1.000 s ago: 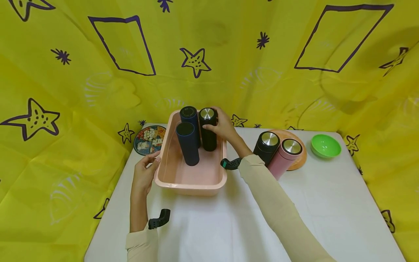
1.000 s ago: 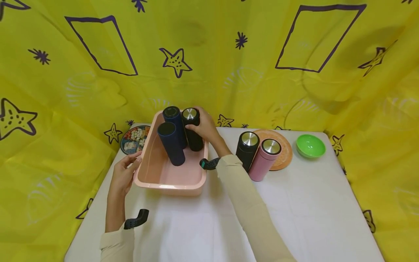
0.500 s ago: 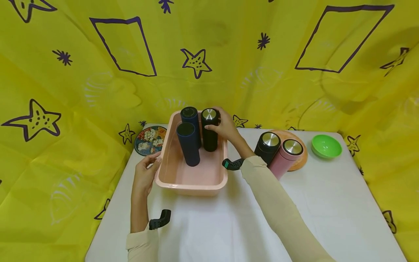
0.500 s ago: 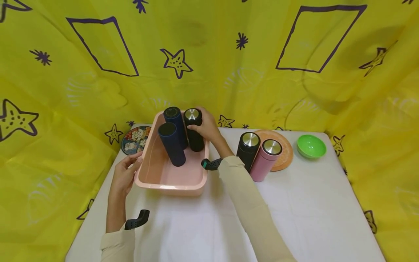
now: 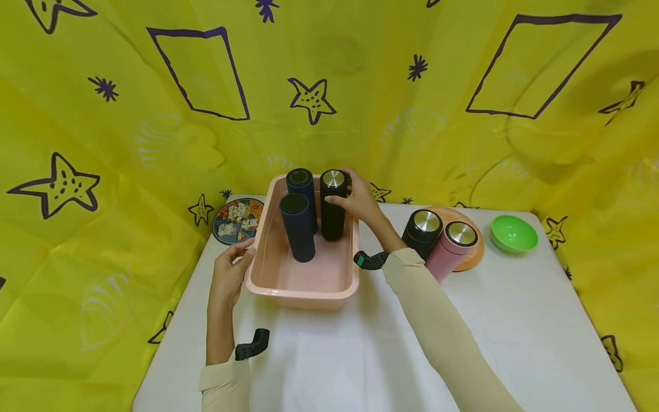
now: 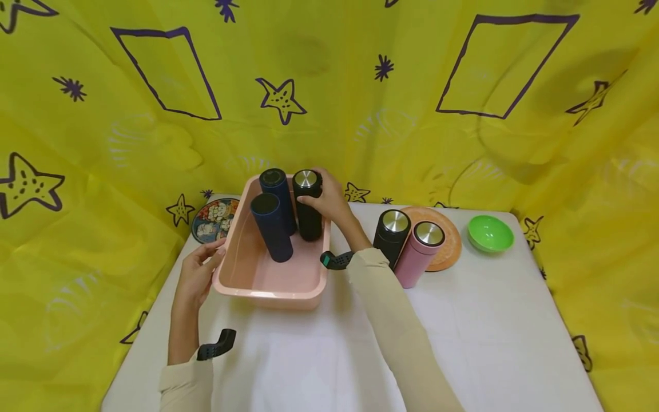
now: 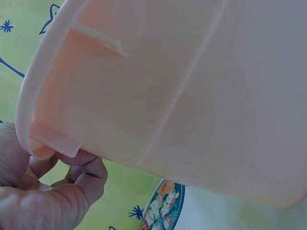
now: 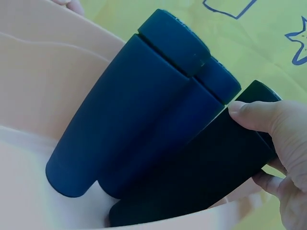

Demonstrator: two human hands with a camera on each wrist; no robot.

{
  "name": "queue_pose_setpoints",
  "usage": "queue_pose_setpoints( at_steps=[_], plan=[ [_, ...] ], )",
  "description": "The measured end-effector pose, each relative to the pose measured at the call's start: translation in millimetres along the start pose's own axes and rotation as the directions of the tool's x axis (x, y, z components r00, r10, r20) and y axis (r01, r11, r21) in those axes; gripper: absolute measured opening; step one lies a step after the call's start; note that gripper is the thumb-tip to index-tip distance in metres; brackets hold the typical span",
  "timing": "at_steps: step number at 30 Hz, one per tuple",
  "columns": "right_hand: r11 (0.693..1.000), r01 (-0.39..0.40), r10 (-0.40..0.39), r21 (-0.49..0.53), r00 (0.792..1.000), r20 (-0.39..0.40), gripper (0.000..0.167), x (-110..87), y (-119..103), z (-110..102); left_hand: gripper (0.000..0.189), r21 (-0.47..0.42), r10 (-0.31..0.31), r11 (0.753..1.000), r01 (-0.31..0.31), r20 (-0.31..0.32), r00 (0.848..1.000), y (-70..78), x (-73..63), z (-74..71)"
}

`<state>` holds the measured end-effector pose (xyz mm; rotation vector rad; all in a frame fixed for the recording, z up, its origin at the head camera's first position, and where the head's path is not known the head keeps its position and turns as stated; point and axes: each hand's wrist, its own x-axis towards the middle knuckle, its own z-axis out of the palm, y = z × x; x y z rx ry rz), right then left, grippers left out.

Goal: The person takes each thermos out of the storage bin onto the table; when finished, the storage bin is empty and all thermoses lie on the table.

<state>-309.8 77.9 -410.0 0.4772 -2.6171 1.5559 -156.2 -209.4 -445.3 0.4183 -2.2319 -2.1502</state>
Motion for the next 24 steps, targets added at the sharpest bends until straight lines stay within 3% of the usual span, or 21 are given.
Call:
queue_pose_setpoints(
  at_steps=[24],
  plan=[
    [0.997, 0.08, -0.081, -0.016, 0.991, -0.104, 0.075, -9.5, -31, -10, 0.037, -0.009, -0.003, 1.0, 0.002, -0.006, 1.0, 0.4, 0.5, 0.7]
  ],
)
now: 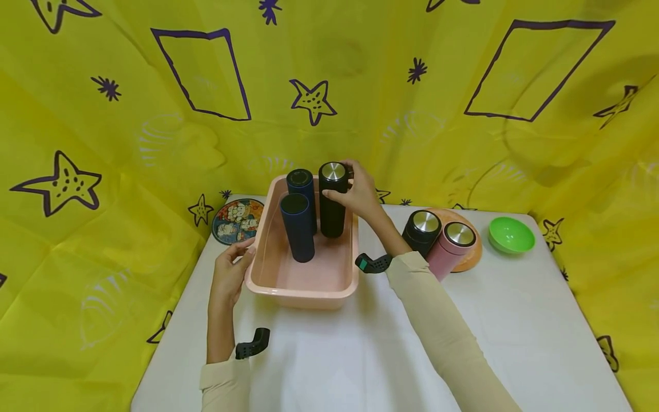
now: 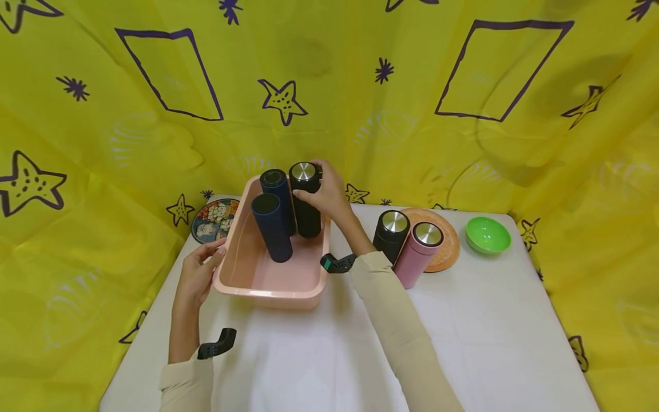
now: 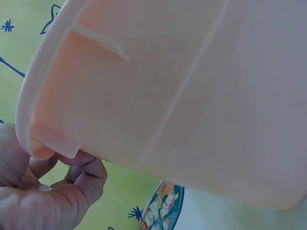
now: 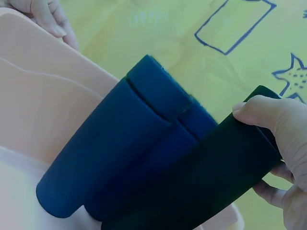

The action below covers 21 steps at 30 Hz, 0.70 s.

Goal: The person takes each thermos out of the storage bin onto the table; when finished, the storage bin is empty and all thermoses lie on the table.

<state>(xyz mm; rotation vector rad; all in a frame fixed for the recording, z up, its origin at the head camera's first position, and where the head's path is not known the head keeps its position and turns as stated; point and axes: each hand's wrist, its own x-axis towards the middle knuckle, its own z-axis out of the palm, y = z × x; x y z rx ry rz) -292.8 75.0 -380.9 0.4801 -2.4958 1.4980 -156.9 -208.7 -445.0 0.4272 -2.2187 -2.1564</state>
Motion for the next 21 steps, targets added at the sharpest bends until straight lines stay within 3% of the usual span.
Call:
queue_pose_setpoints(
  at_steps=[9, 16, 21],
  plan=[
    [0.996, 0.087, -0.086, 0.016, 0.992, -0.091, 0.074, 0.4, -21, -11, 0.037, 0.007, 0.005, 1.0, -0.005, -0.006, 1.0, 0.3, -0.3, 0.5],
    [0.985, 0.167, -0.16, 0.031, 0.972, -0.174, 0.073, -2.2, -41, -21, 0.037, 0.016, 0.018, 1.0, -0.018, -0.009, 1.0, -0.5, -0.2, 0.7],
    [0.981, 0.184, -0.17, 0.054, 0.965, -0.201, 0.073, -6.5, -56, -31, 0.036, 0.027, 0.021, 0.999, -0.021, -0.014, 1.0, -0.8, 0.1, 0.9]
  ],
)
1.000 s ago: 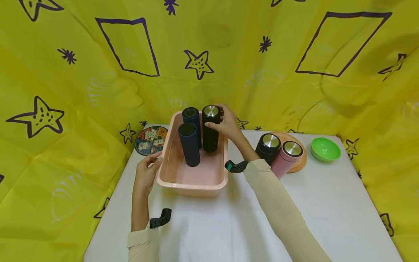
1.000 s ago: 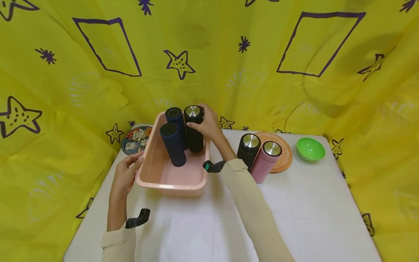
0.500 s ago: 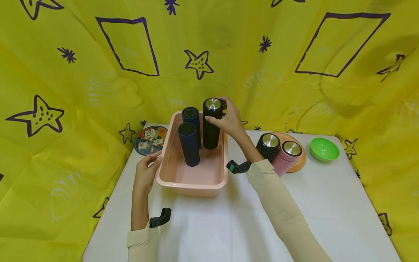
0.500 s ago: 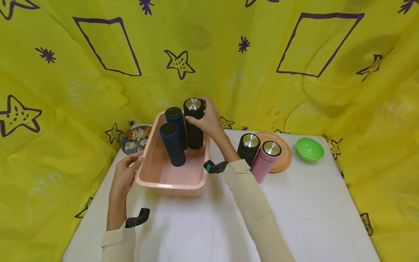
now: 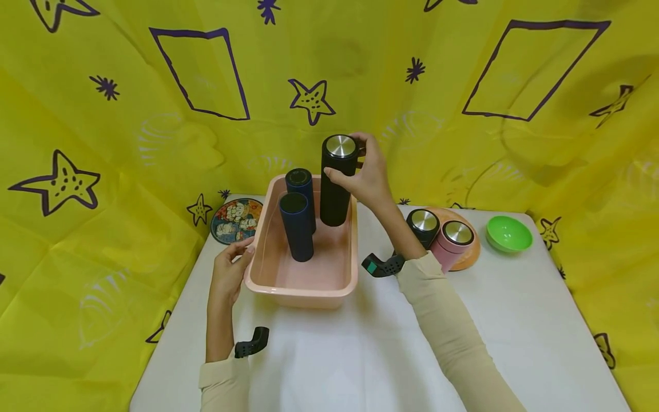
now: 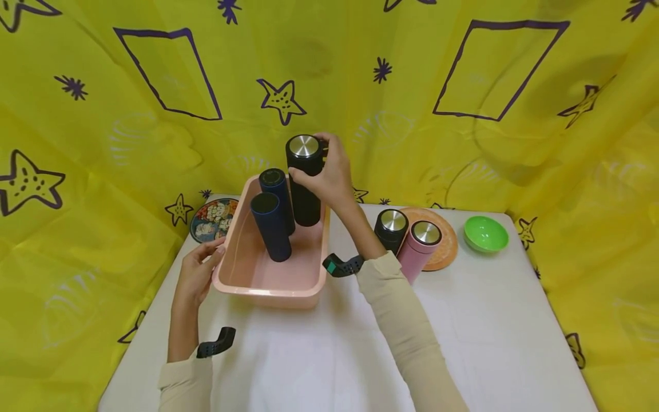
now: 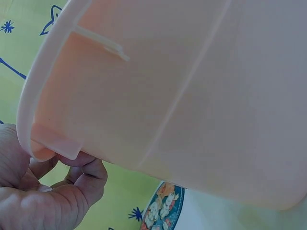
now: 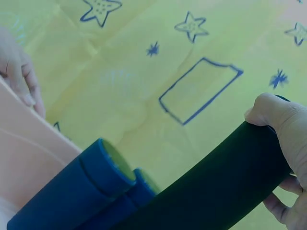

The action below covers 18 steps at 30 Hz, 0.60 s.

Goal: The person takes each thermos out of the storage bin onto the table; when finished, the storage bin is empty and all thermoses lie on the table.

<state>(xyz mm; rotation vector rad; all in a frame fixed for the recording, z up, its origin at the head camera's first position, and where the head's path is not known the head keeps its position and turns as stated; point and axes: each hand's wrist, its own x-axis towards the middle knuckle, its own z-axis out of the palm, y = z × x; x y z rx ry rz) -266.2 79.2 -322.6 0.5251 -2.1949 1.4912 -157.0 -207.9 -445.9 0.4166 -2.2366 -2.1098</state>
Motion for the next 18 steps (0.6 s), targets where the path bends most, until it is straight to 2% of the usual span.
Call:
queue_pose_setpoints(
  at_steps=[8, 18],
  plan=[
    [1.0, 0.015, -0.014, 0.022, 0.999, -0.045, 0.072, -3.3, -25, -19, 0.037, 0.009, 0.002, 1.0, -0.002, 0.003, 1.0, 1.7, 0.3, 0.2],
    [0.996, 0.089, -0.088, 0.002, 0.993, -0.081, 0.071, -19.7, -43, -45, 0.037, 0.012, -0.026, 1.0, 0.026, 0.004, 1.0, 1.9, -1.9, 0.9]
  ],
)
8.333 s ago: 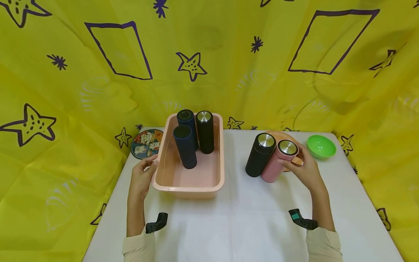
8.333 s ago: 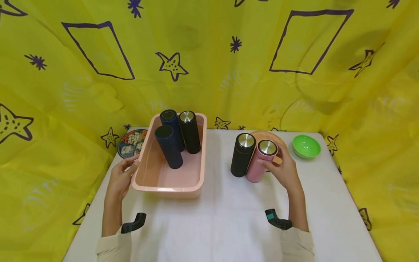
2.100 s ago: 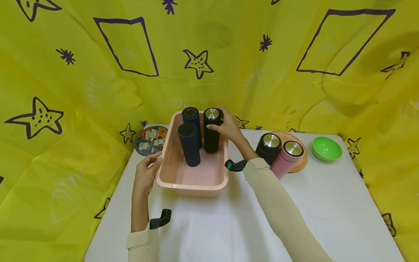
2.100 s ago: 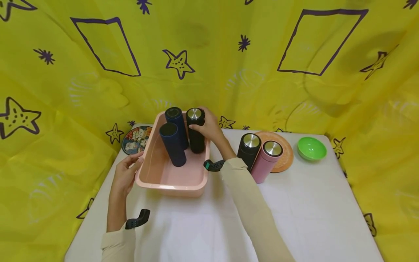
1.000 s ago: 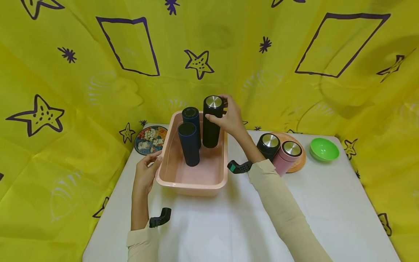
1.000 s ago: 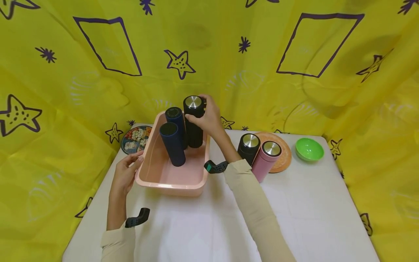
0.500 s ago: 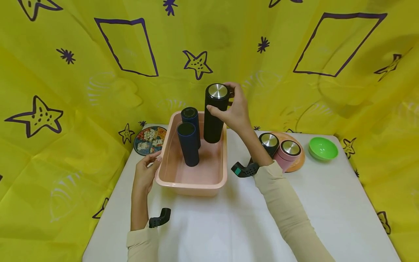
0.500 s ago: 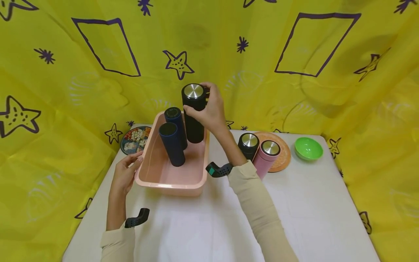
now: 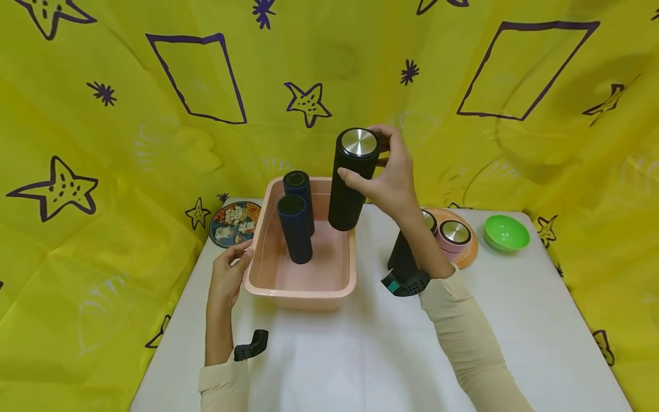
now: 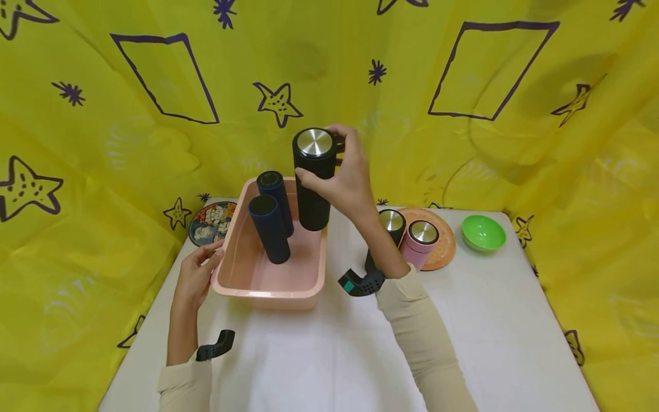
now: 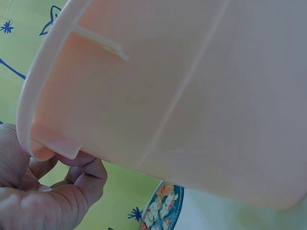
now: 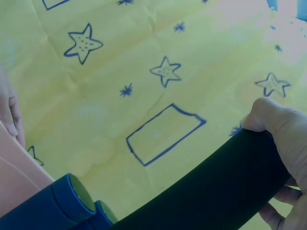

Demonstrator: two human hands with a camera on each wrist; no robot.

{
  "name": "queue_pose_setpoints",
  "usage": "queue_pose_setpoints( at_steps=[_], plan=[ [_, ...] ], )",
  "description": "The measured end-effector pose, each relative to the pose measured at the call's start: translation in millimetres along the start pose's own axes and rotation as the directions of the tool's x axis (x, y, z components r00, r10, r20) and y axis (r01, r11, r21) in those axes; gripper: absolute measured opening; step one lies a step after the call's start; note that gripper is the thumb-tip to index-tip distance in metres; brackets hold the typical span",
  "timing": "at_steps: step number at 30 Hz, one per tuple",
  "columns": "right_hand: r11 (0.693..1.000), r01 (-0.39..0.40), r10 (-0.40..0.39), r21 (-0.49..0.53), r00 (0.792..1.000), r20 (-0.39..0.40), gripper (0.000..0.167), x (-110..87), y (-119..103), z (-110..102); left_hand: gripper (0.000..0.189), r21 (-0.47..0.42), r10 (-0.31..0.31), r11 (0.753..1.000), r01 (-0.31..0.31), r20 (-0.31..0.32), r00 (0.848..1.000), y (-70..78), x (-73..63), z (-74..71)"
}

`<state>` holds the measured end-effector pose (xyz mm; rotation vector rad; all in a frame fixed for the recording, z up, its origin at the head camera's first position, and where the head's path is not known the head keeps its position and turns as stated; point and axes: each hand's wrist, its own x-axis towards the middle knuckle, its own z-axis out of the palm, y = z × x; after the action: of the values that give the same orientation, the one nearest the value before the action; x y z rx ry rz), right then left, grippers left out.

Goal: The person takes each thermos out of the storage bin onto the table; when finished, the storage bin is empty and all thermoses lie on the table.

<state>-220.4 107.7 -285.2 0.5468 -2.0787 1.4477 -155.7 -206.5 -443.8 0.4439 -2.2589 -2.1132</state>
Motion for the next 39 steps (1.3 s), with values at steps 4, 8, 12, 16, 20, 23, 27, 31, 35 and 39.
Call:
queue_pose_setpoints(
  at_steps=[4, 8, 12, 16, 20, 23, 27, 31, 35, 39],
  plan=[
    [0.999, 0.031, -0.031, 0.009, 0.999, -0.012, 0.072, -7.5, -5, -11, 0.037, 0.002, 0.005, 1.0, -0.005, -0.004, 1.0, -0.5, -0.3, -0.3],
    [0.999, 0.03, -0.03, 0.022, 0.999, -0.024, 0.072, -16.5, -11, -22, 0.037, 0.007, 0.008, 1.0, -0.008, -0.007, 1.0, -0.8, 0.1, -1.0],
    [1.0, 0.016, -0.015, 0.015, 0.999, -0.045, 0.071, -28.8, -17, -33, 0.036, -0.01, 0.009, 1.0, -0.009, -0.004, 1.0, -1.7, 0.6, -0.9],
    [1.0, -0.001, 0.0, -0.006, 0.998, -0.061, 0.072, -41.9, -18, -42, 0.035, -0.027, 0.009, 1.0, -0.009, -0.002, 1.0, -2.1, 0.4, 0.2],
    [1.0, -0.014, 0.013, -0.011, 0.996, -0.083, 0.073, -54.8, -15, -50, 0.035, -0.023, 0.017, 1.0, -0.017, 0.001, 1.0, -0.9, 0.1, 1.1],
    [1.0, -0.026, 0.025, -0.008, 0.994, -0.106, 0.074, -65.4, -11, -54, 0.035, -0.016, 0.019, 1.0, -0.019, 0.006, 1.0, -0.3, 0.6, 1.0],
    [0.998, -0.049, 0.042, -0.046, 0.991, -0.13, 0.077, -79.3, -4, -58, 0.035, -0.012, 0.014, 1.0, -0.014, 0.004, 1.0, -0.4, 1.2, -0.1],
    [0.991, -0.085, 0.07, -0.108, 0.988, -0.141, 0.076, -93.3, 3, -60, 0.035, -0.027, 0.012, 1.0, -0.012, 0.0, 1.0, -1.7, 2.0, -0.2],
    [0.98, -0.127, 0.104, -0.156, 0.983, -0.151, 0.075, -107.8, 14, -62, 0.035, -0.035, 0.017, 0.999, -0.017, -0.004, 1.0, -2.9, 2.4, -0.1],
    [0.965, -0.162, 0.123, -0.205, 0.974, -0.192, 0.073, -120.9, 26, -63, 0.036, -0.024, 0.021, 0.999, -0.021, -0.002, 1.0, -1.7, 1.8, -0.9]
  ],
)
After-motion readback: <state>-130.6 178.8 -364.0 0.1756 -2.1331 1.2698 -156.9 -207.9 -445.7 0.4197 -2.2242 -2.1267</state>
